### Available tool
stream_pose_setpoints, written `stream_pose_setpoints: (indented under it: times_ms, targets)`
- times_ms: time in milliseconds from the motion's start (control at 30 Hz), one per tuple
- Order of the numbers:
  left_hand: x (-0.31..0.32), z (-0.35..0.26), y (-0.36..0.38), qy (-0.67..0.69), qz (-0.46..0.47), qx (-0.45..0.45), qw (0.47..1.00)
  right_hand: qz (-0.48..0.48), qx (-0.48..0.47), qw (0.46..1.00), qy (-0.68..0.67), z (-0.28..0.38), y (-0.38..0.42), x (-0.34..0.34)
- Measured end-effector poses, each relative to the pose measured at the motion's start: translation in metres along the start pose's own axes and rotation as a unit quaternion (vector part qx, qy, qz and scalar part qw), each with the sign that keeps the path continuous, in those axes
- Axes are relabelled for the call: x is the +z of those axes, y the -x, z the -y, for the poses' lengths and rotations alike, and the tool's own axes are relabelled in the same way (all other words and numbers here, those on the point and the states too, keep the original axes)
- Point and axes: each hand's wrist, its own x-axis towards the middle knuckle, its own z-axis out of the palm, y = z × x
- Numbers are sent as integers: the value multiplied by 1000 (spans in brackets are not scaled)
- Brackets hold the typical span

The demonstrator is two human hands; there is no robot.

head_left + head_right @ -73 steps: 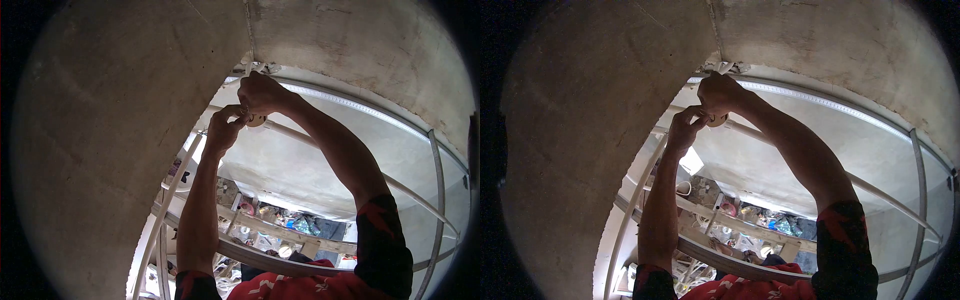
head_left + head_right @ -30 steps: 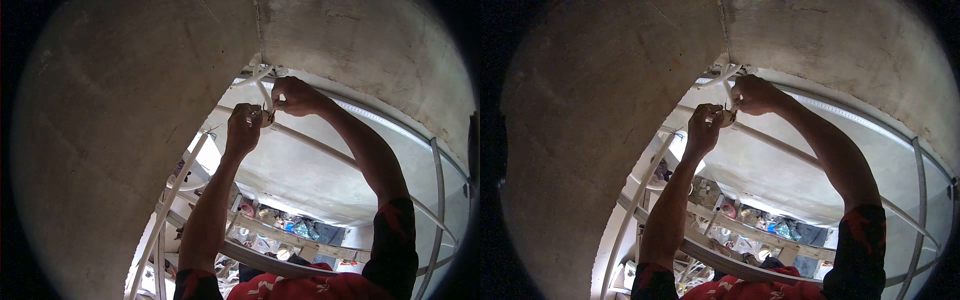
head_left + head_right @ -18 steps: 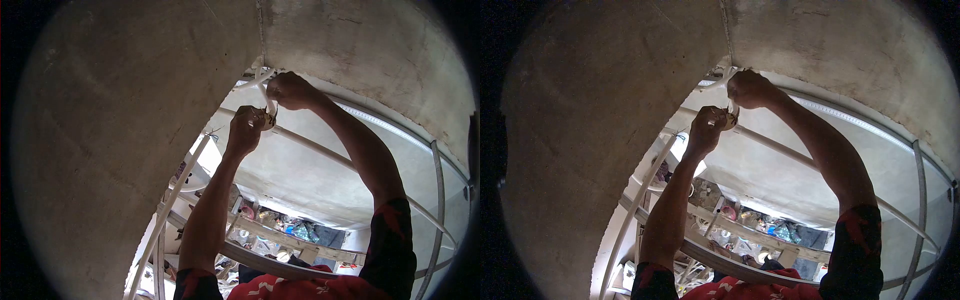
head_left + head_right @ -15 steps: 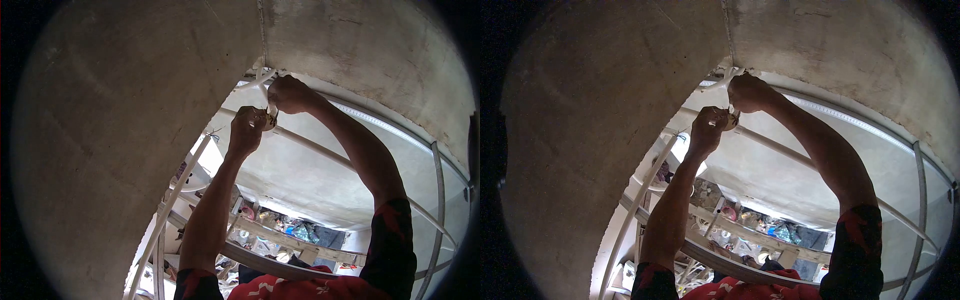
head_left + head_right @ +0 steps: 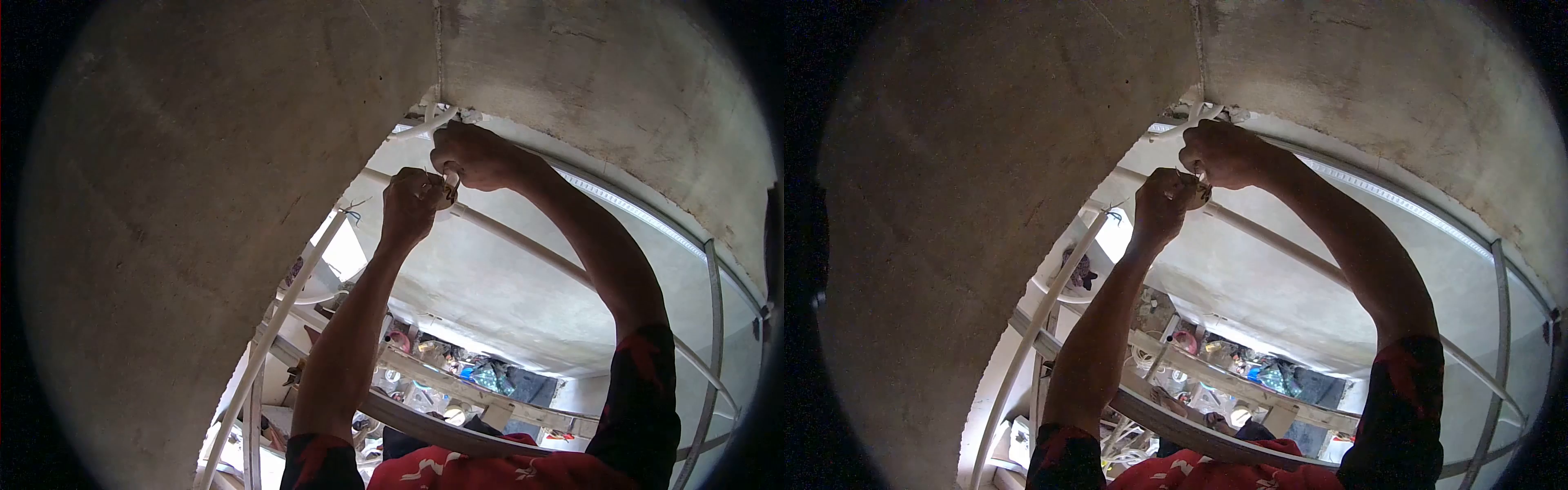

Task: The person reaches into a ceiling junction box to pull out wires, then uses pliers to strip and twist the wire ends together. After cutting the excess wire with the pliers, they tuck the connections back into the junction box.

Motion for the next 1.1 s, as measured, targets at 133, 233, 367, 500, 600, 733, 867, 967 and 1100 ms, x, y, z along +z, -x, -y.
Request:
stream_pose_setpoints:
  times_ms: [133,233,367,500,600,733,867,967,1100]
  targets:
    - [-1,8,-4,-26,14,19,999,-67,-58,996,-27,-17,-1,16]
    - [-2,9,-4,-41,20,32,998,-130,-107,985,-31,-24,4,24]
    - [-3,10,-5,-44,21,37,998,-162,-97,982,-24,-24,7,26]
    - [-3,10,-4,-17,12,17,1000,-173,-122,977,-9,-28,9,29]
    - [-3,8,-4,-47,12,25,999,-180,-150,972,37,-29,11,28]
    - [-2,1,-5,-27,6,-4,1000,-229,-218,931,181,-36,11,25]
    - [-3,-2,-3,-32,2,22,999,-253,-248,913,203,-39,7,22]
    - [-3,-5,-3,-27,-8,27,999,-211,-255,920,212,-34,4,15]
    - [1,-5,-1,-19,-32,19,999,-121,-193,958,173,-21,3,1]
